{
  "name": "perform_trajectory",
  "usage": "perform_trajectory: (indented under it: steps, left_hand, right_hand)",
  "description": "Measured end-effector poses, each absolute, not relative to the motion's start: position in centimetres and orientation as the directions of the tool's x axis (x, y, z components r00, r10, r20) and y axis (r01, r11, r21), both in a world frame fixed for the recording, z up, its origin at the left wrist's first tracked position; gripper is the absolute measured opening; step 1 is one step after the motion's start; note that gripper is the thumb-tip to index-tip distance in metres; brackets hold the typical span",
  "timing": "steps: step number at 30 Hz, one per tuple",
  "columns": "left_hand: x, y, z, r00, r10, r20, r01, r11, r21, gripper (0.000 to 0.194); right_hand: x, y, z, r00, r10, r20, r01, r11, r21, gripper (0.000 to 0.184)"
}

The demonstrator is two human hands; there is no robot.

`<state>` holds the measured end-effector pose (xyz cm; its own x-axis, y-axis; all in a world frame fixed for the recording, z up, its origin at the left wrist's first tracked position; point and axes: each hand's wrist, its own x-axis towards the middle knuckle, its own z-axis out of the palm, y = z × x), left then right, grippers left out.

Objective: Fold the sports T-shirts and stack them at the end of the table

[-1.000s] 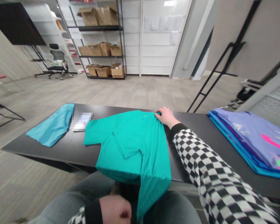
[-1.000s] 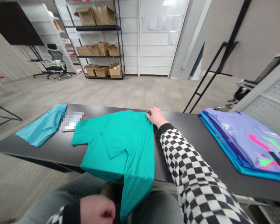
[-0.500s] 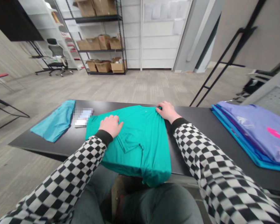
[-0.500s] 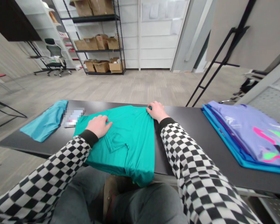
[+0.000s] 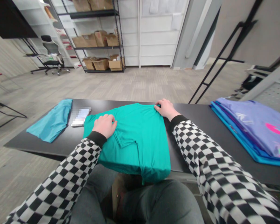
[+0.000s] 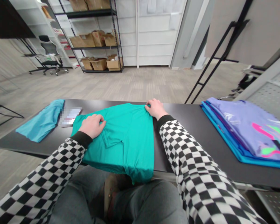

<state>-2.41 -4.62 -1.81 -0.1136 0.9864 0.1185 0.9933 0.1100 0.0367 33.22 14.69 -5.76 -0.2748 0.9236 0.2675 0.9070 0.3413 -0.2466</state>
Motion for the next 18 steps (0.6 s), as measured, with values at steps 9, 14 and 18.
perform_trajectory:
  steps: [9, 14, 18]
  left_hand:
    - [-1.4, -6.4, -3.4, 0.152, 0.988, -0.013, 0.979, -0.149, 0.143, 0.097]
    - [-3.0, -5.1, -3.4, 0.152, 0.971, -0.185, 0.983, -0.129, 0.128, 0.123]
    - [-2.6, -5.6, -2.0, 0.125, 0.983, -0.131, 0.984, -0.106, 0.144, 0.108]
  right_hand:
    - [33.2, 14.7, -5.7, -0.269, 0.926, 0.266, 0.909, 0.335, -0.248, 0.034]
    - [33.1, 14.7, -5.7, -0.273, 0.925, 0.264, 0.908, 0.338, -0.247, 0.033]
    - [33.1, 14.6, -5.6, -0.263, 0.929, 0.261, 0.909, 0.329, -0.256, 0.032]
